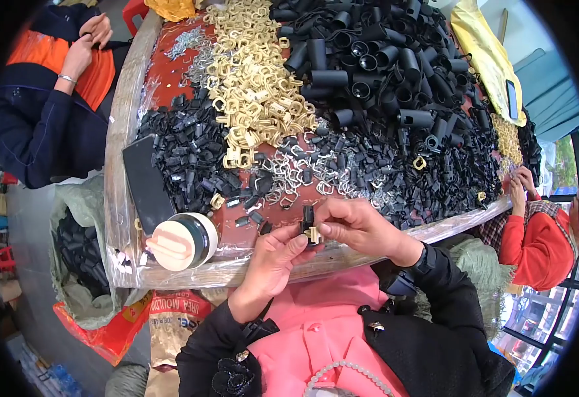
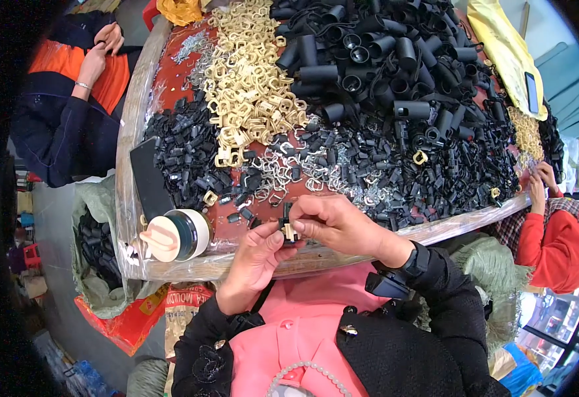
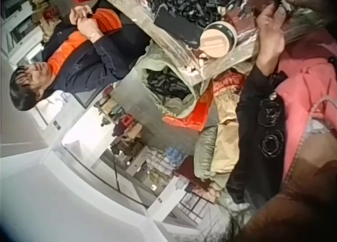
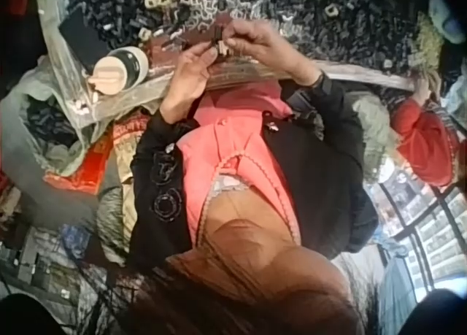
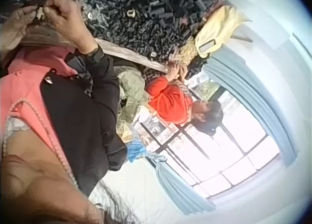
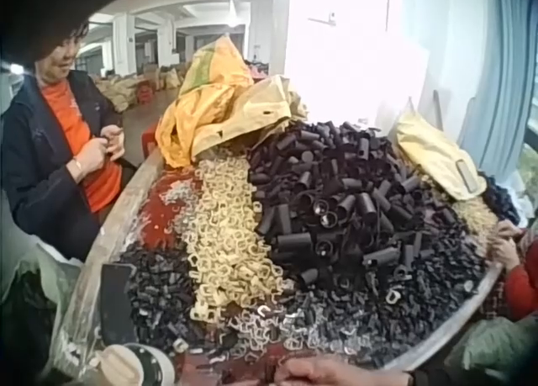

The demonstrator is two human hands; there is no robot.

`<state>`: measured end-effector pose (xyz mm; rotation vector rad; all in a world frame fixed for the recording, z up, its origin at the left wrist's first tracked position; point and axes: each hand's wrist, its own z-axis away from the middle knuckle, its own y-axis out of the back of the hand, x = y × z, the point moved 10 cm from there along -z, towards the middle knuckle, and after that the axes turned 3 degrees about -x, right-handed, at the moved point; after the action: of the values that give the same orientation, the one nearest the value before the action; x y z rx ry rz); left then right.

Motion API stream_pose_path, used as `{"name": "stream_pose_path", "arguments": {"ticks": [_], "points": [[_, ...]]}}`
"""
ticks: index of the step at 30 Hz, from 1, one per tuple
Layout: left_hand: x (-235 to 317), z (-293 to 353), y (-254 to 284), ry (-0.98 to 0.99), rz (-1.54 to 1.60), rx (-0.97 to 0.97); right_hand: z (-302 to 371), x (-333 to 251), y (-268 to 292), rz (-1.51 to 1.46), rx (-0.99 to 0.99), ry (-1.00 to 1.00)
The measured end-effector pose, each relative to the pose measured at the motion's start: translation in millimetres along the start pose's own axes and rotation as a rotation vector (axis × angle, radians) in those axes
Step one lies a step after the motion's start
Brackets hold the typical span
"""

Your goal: The person assembles components by hand by fitting a small beige clip into a black plastic housing. After completing several units, the person gathers the finished items and places them into a large green sack.

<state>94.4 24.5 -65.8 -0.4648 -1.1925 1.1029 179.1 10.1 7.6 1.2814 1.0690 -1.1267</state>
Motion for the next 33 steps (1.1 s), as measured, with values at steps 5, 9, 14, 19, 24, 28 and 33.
{"name": "stream_pose_path", "arguments": {"ticks": [5, 9, 14, 19, 24, 28, 33], "points": [[-1, 3, 0, 0.024, -0.002, -0.022, 0, -4, -5, 0.113, -0.020, -0.046], [-7, 6, 4, 0.055, -0.030, 0.008, 8, 12, -9, 0.003, 0.013, -0.173], [-6, 1, 7, 0.085, 0.020, 0.038, 9, 33, -8, -0.280, 0.123, -0.219], [-9, 0, 12, 0.099, 0.019, 0.061, 15, 40, -10, -0.460, 0.285, -0.247], [-7, -2, 10, 0.080, -0.034, 0.071, 23, 47, -10, -0.515, 0.346, -0.282], [-11, -2, 15, 0.131, 0.015, 0.049, 23, 53, -13, -0.565, 0.327, -0.316], [-9, -5, 13, 0.179, 0.083, 0.018, 10, 47, -8, -0.549, 0.258, -0.228]]}}
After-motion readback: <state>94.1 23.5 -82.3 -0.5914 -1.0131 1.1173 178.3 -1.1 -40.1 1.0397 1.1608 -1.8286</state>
